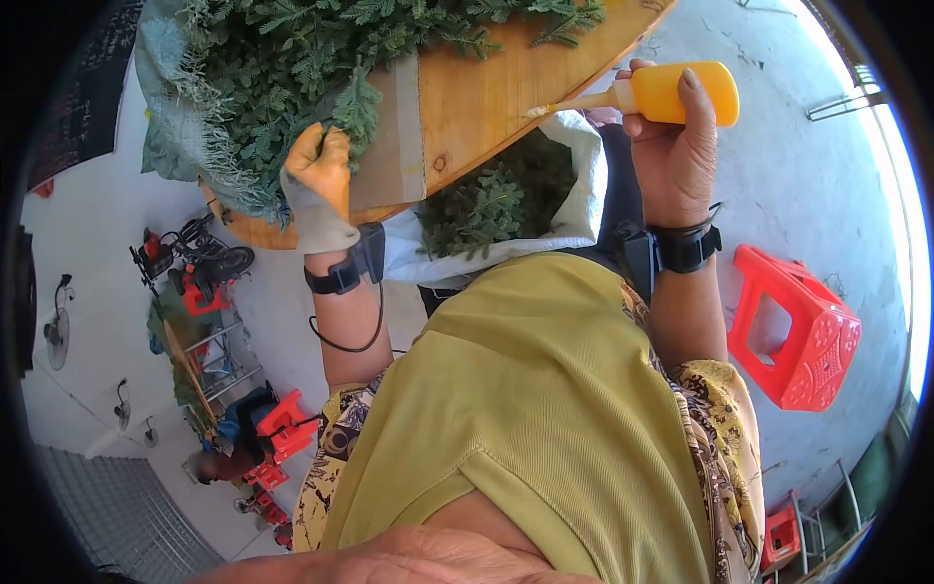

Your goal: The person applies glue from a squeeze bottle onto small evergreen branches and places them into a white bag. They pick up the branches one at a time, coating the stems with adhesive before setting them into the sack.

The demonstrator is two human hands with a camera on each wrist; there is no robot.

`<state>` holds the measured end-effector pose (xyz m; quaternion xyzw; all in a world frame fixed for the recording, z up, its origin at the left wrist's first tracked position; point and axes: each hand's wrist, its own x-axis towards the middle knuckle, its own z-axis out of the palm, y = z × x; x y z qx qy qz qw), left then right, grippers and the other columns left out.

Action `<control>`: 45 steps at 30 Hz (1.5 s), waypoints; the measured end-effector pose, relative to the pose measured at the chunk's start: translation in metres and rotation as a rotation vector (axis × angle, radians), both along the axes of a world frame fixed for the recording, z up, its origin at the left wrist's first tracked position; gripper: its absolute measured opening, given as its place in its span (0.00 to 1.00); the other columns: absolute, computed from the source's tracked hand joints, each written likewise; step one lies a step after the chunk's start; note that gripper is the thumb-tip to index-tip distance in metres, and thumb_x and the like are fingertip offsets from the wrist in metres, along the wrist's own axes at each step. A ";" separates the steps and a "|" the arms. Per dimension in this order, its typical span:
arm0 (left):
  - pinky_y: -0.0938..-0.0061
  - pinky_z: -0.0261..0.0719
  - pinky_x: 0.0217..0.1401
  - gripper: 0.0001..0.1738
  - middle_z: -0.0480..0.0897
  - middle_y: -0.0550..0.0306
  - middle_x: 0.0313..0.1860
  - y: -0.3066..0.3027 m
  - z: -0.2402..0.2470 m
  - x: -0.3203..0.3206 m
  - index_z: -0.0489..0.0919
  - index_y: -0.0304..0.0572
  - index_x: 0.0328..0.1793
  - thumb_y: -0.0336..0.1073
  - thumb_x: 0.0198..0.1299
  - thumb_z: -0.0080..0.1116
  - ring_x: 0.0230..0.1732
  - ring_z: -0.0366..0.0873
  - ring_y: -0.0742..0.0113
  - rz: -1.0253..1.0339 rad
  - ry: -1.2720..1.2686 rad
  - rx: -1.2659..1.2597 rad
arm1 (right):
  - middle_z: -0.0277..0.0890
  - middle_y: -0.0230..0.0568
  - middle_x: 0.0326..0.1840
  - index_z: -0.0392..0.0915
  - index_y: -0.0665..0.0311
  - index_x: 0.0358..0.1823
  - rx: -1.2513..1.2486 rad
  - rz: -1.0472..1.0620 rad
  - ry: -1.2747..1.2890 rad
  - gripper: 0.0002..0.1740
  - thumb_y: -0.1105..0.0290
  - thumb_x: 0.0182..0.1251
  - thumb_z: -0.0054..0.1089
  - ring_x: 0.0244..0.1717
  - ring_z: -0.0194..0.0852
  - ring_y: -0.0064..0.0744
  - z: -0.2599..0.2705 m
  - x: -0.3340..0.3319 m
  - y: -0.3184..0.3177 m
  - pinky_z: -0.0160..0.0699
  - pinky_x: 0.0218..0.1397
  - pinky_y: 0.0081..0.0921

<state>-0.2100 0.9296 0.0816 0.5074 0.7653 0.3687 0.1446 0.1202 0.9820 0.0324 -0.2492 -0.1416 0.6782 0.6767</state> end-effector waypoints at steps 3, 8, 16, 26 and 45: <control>0.86 0.66 0.29 0.09 0.75 0.70 0.26 -0.009 0.016 -0.005 0.82 0.33 0.41 0.30 0.64 0.53 0.27 0.65 0.84 -0.057 -0.157 0.040 | 0.73 0.57 0.56 0.66 0.69 0.57 0.025 0.074 0.021 0.23 0.61 0.70 0.57 0.57 0.73 0.48 -0.006 0.005 0.001 0.75 0.34 0.22; 0.82 0.68 0.31 0.05 0.74 0.67 0.27 -0.020 0.022 -0.013 0.77 0.28 0.39 0.26 0.63 0.53 0.30 0.67 0.82 -0.378 -0.165 -0.013 | 0.77 0.56 0.48 0.70 0.76 0.52 0.057 0.092 0.055 0.23 0.60 0.71 0.54 0.37 0.75 0.36 0.004 -0.004 -0.001 0.74 0.35 0.24; 0.60 0.75 0.35 0.07 0.78 0.40 0.32 -0.017 0.026 0.006 0.78 0.34 0.40 0.25 0.55 0.58 0.34 0.76 0.41 -0.563 0.323 0.128 | 0.78 0.52 0.49 0.71 0.73 0.52 0.148 0.165 0.091 0.21 0.60 0.71 0.53 0.47 0.77 0.43 0.024 -0.038 0.000 0.75 0.31 0.25; 0.59 0.77 0.39 0.10 0.81 0.42 0.34 -0.018 0.029 0.006 0.80 0.37 0.43 0.25 0.53 0.60 0.38 0.79 0.41 -0.586 0.365 -0.043 | 0.79 0.46 0.41 0.74 0.68 0.50 0.208 0.213 -0.124 0.22 0.54 0.69 0.55 0.36 0.79 0.31 0.040 -0.073 0.002 0.75 0.23 0.17; 0.60 0.79 0.42 0.12 0.83 0.45 0.37 -0.014 0.029 0.008 0.81 0.41 0.44 0.27 0.52 0.62 0.40 0.80 0.44 -0.616 0.437 -0.016 | 0.75 0.53 0.54 0.68 0.69 0.55 0.196 0.240 -0.190 0.22 0.59 0.70 0.54 0.54 0.75 0.42 0.025 -0.069 0.007 0.74 0.28 0.20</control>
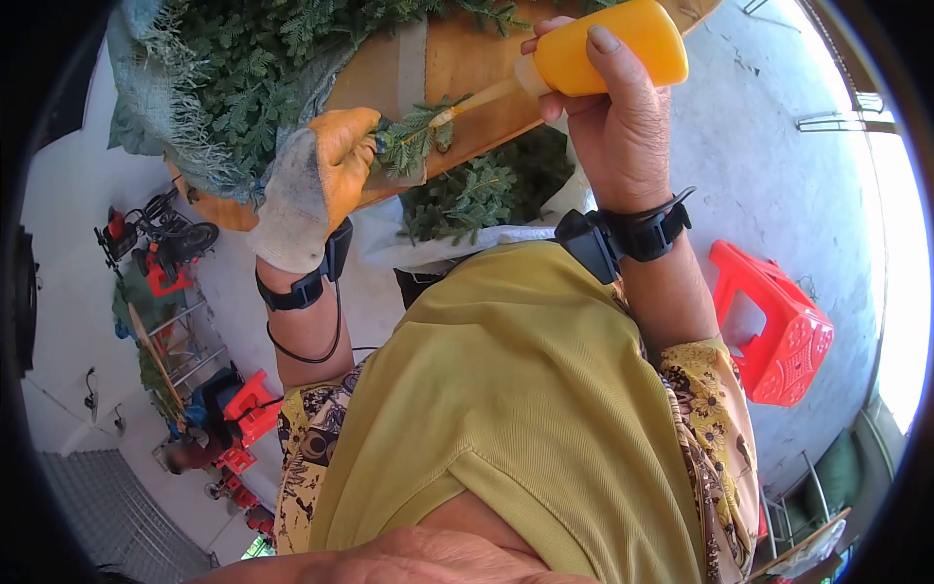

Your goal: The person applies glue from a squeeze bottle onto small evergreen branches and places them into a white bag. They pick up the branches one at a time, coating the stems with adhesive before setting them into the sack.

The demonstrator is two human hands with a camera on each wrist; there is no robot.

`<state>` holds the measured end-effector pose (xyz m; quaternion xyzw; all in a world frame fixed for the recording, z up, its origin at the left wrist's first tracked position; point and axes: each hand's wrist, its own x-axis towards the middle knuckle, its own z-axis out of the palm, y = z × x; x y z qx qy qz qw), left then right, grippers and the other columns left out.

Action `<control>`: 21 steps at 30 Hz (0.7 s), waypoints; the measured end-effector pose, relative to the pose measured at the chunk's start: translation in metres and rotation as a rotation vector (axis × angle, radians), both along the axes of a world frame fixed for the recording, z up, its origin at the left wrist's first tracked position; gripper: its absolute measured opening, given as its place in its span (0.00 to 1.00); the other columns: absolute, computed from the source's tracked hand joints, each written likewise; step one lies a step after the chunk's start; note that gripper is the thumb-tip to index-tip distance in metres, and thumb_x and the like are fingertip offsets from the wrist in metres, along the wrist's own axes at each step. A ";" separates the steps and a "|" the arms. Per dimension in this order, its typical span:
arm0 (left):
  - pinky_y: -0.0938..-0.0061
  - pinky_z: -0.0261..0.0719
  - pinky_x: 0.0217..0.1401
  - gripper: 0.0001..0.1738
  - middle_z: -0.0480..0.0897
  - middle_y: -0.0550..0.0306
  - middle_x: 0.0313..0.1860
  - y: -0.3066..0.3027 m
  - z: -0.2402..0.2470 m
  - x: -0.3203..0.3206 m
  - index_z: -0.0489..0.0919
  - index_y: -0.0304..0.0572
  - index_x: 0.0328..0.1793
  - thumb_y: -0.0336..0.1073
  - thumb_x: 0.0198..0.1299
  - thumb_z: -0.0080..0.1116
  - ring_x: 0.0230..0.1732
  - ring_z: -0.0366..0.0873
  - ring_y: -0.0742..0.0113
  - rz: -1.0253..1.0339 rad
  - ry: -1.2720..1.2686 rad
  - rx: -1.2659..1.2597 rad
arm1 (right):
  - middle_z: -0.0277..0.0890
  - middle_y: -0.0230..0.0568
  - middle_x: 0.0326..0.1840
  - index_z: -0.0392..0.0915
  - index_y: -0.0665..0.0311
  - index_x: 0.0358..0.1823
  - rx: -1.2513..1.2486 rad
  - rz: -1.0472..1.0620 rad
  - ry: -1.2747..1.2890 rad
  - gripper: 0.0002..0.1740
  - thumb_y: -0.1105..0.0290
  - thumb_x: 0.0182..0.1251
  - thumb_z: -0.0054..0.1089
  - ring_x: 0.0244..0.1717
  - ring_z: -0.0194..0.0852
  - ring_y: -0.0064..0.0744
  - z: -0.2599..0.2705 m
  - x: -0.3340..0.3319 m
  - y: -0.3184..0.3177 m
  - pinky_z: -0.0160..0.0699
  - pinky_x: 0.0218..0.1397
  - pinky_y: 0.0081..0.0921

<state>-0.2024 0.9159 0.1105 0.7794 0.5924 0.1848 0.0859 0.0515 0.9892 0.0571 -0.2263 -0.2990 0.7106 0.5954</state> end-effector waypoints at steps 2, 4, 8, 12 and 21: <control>0.60 0.79 0.42 0.12 0.83 0.46 0.37 0.001 0.000 0.000 0.81 0.42 0.44 0.27 0.52 0.62 0.40 0.80 0.44 -0.007 0.005 0.001 | 0.75 0.53 0.54 0.68 0.69 0.56 -0.001 -0.011 -0.007 0.22 0.59 0.70 0.54 0.54 0.75 0.42 0.001 0.002 0.000 0.74 0.28 0.20; 0.60 0.79 0.42 0.12 0.83 0.46 0.37 0.002 0.000 0.001 0.81 0.42 0.44 0.27 0.52 0.62 0.40 0.80 0.44 -0.014 0.009 0.001 | 0.75 0.53 0.54 0.68 0.68 0.56 -0.002 -0.023 -0.014 0.22 0.59 0.70 0.54 0.54 0.75 0.41 0.001 0.004 0.000 0.74 0.28 0.21; 0.60 0.79 0.42 0.12 0.83 0.46 0.38 0.004 0.001 0.002 0.81 0.42 0.44 0.26 0.52 0.61 0.40 0.80 0.44 -0.021 0.004 -0.016 | 0.75 0.53 0.54 0.68 0.69 0.57 -0.006 -0.021 -0.002 0.23 0.58 0.70 0.54 0.54 0.75 0.40 -0.001 0.010 0.003 0.73 0.30 0.20; 0.62 0.77 0.41 0.12 0.81 0.39 0.37 0.005 0.005 0.005 0.79 0.32 0.45 0.24 0.53 0.57 0.40 0.79 0.41 -0.025 0.012 -0.078 | 0.75 0.52 0.54 0.67 0.70 0.57 -0.018 -0.025 0.015 0.25 0.58 0.70 0.55 0.53 0.75 0.40 -0.004 0.015 0.005 0.73 0.31 0.21; 0.59 0.79 0.41 0.11 0.83 0.45 0.37 0.007 0.000 0.007 0.81 0.41 0.43 0.26 0.52 0.61 0.39 0.80 0.43 -0.023 -0.001 -0.012 | 0.75 0.53 0.54 0.68 0.72 0.57 -0.017 -0.070 -0.016 0.24 0.59 0.70 0.56 0.54 0.76 0.42 -0.012 0.023 0.009 0.76 0.31 0.21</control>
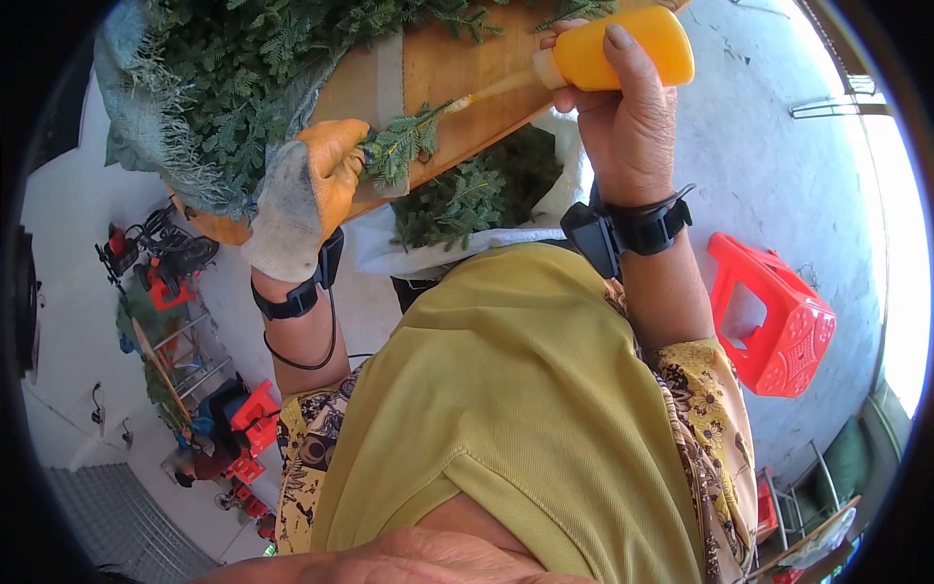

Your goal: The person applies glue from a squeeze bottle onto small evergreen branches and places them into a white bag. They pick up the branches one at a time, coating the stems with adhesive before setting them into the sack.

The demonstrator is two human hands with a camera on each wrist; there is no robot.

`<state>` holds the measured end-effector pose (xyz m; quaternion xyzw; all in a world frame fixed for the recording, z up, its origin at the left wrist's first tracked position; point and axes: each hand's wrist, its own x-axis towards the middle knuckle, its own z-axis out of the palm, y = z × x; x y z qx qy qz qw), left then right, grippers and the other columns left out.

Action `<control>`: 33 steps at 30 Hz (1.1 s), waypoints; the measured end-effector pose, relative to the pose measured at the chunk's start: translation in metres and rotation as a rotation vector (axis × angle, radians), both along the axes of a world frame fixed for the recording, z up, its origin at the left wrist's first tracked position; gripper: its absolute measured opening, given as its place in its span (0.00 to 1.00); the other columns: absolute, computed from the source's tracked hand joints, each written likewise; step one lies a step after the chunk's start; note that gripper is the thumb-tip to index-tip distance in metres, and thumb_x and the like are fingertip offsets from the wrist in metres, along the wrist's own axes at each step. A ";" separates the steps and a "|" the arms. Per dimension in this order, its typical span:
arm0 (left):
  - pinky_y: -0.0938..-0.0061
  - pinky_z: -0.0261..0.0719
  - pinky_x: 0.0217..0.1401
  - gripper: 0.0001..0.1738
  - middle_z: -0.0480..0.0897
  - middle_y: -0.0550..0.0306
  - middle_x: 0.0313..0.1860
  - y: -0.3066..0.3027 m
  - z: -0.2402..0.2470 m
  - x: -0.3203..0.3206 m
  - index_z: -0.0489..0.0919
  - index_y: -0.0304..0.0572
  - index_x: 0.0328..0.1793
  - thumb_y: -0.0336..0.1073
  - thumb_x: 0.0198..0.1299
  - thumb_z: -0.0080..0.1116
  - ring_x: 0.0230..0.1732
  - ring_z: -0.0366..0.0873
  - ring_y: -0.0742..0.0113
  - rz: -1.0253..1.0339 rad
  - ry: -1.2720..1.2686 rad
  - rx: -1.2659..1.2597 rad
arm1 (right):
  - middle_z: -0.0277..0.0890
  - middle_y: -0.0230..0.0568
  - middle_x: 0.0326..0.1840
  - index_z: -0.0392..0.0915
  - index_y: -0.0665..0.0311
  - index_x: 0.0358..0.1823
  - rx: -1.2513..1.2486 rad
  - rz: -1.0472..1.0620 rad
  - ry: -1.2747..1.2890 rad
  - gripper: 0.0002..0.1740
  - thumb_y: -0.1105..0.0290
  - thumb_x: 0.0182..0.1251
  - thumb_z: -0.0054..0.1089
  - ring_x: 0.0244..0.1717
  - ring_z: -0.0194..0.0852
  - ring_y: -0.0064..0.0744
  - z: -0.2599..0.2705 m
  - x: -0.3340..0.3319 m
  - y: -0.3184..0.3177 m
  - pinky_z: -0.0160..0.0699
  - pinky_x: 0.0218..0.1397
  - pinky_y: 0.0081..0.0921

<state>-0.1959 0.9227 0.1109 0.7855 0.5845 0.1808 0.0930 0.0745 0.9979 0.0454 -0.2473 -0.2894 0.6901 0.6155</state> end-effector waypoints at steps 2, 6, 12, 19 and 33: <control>0.61 0.78 0.41 0.12 0.82 0.42 0.37 0.000 0.001 0.000 0.80 0.37 0.44 0.25 0.52 0.59 0.39 0.80 0.43 0.003 0.005 -0.037 | 0.75 0.53 0.54 0.68 0.72 0.57 0.000 -0.002 0.010 0.25 0.59 0.70 0.56 0.54 0.76 0.42 -0.002 0.001 0.002 0.76 0.31 0.22; 0.62 0.77 0.40 0.12 0.81 0.40 0.36 -0.001 0.002 0.002 0.79 0.32 0.45 0.23 0.52 0.57 0.38 0.79 0.43 0.002 -0.010 -0.060 | 0.75 0.54 0.54 0.68 0.74 0.57 -0.020 -0.023 0.039 0.25 0.59 0.70 0.56 0.54 0.76 0.44 -0.005 0.003 0.004 0.77 0.31 0.22; 0.62 0.76 0.39 0.12 0.80 0.40 0.35 0.000 -0.001 -0.001 0.79 0.33 0.45 0.23 0.53 0.56 0.38 0.79 0.43 -0.024 0.015 -0.039 | 0.75 0.55 0.54 0.69 0.74 0.56 -0.052 -0.048 0.061 0.24 0.59 0.70 0.56 0.54 0.76 0.45 -0.007 0.006 0.005 0.77 0.33 0.23; 0.60 0.77 0.37 0.10 0.80 0.43 0.31 0.003 0.004 0.003 0.81 0.38 0.44 0.30 0.55 0.59 0.35 0.79 0.43 0.138 -0.047 -0.034 | 0.76 0.54 0.53 0.69 0.72 0.55 -0.019 -0.036 0.116 0.23 0.59 0.71 0.56 0.54 0.76 0.44 -0.002 0.013 0.005 0.76 0.34 0.23; 0.57 0.72 0.32 0.20 0.75 0.49 0.30 -0.007 -0.008 0.037 0.77 0.39 0.37 0.41 0.43 0.73 0.33 0.74 0.46 0.135 0.147 0.101 | 0.79 0.48 0.39 0.74 0.67 0.49 -0.023 -0.077 0.196 0.20 0.56 0.70 0.57 0.34 0.78 0.35 0.002 0.005 0.003 0.74 0.26 0.20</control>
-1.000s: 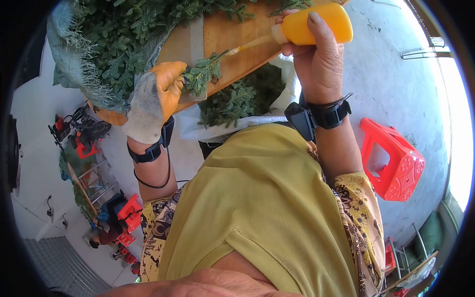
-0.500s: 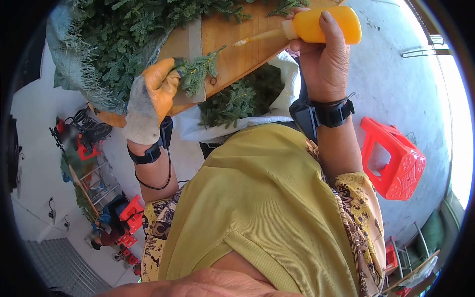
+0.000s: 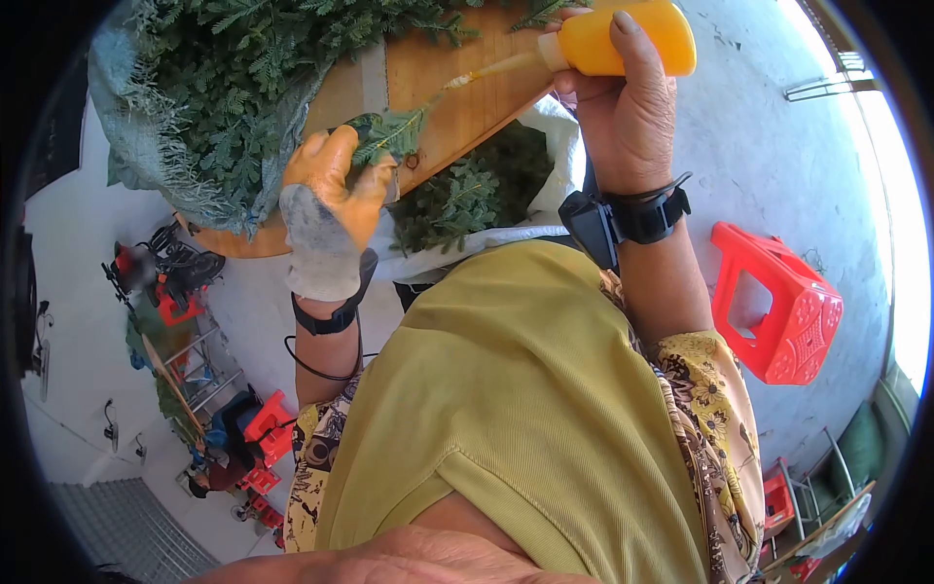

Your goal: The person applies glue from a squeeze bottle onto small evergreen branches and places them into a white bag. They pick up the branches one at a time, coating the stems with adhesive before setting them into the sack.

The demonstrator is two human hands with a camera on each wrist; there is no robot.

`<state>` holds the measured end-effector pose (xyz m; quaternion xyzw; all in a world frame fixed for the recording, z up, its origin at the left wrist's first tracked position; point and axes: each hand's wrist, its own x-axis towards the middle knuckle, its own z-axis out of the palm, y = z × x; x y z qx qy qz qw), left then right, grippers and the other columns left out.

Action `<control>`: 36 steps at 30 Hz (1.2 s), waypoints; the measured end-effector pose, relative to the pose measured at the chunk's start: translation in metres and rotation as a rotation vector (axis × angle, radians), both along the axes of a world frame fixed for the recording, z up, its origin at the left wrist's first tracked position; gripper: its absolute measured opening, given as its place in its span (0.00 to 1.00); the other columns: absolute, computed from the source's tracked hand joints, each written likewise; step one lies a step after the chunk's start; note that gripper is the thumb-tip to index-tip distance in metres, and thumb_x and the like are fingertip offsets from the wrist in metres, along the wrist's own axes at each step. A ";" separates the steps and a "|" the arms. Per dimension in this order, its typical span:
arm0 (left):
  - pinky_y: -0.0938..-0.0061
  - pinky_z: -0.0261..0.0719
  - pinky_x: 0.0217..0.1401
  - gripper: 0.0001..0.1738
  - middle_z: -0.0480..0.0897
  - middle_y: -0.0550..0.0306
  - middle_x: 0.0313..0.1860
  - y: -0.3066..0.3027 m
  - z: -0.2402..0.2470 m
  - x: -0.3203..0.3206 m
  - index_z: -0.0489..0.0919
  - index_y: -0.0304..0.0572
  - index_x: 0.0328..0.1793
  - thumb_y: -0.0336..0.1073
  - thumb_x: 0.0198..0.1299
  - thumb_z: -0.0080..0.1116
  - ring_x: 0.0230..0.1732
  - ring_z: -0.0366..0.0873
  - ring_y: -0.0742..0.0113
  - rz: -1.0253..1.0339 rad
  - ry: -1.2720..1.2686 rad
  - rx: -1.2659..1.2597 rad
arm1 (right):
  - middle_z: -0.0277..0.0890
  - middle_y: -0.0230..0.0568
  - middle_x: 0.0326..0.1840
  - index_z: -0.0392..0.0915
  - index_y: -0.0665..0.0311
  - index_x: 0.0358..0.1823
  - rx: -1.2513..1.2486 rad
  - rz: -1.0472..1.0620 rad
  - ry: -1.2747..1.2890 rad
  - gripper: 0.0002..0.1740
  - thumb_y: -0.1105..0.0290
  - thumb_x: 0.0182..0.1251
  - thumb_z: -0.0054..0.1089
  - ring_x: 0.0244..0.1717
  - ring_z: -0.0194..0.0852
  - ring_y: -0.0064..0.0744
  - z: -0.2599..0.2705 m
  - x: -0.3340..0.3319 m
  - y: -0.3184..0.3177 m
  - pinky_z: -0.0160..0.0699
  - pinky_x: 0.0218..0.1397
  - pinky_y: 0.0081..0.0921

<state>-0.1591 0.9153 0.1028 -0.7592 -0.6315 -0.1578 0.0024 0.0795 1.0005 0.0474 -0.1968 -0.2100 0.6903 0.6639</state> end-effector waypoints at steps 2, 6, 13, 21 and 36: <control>0.70 0.71 0.33 0.12 0.77 0.56 0.27 0.001 -0.005 -0.007 0.78 0.33 0.36 0.36 0.55 0.65 0.29 0.73 0.60 0.057 -0.248 0.019 | 0.77 0.52 0.47 0.71 0.70 0.52 -0.004 -0.013 -0.010 0.22 0.57 0.70 0.57 0.43 0.77 0.40 -0.003 0.009 0.000 0.75 0.30 0.22; 0.76 0.63 0.26 0.12 0.67 0.62 0.19 0.004 -0.013 -0.024 0.73 0.32 0.30 0.34 0.62 0.56 0.23 0.60 0.76 0.194 -0.707 -0.037 | 0.75 0.57 0.54 0.68 0.73 0.54 -0.005 -0.030 -0.023 0.24 0.58 0.70 0.57 0.52 0.75 0.45 -0.005 0.018 -0.001 0.75 0.34 0.24; 0.81 0.65 0.30 0.09 0.67 0.67 0.21 0.006 -0.020 -0.039 0.75 0.31 0.33 0.32 0.63 0.54 0.27 0.63 0.81 0.286 -0.752 0.043 | 0.79 0.54 0.43 0.74 0.77 0.51 -0.068 -0.001 -0.020 0.23 0.59 0.70 0.55 0.36 0.78 0.35 0.005 0.007 -0.009 0.78 0.31 0.24; 0.82 0.72 0.36 0.08 0.76 0.67 0.26 0.013 -0.021 -0.058 0.79 0.28 0.41 0.28 0.63 0.55 0.30 0.70 0.80 0.384 -0.960 0.256 | 0.78 0.57 0.44 0.73 0.78 0.51 -0.046 0.025 -0.009 0.24 0.59 0.70 0.55 0.38 0.79 0.38 0.001 0.015 -0.009 0.79 0.30 0.24; 0.73 0.71 0.34 0.13 0.79 0.55 0.29 0.006 -0.016 -0.061 0.79 0.30 0.38 0.36 0.65 0.54 0.30 0.72 0.69 0.333 -0.557 0.359 | 0.75 0.58 0.55 0.67 0.72 0.56 -0.002 -0.032 -0.054 0.23 0.59 0.70 0.56 0.55 0.76 0.47 -0.010 0.030 -0.007 0.75 0.33 0.22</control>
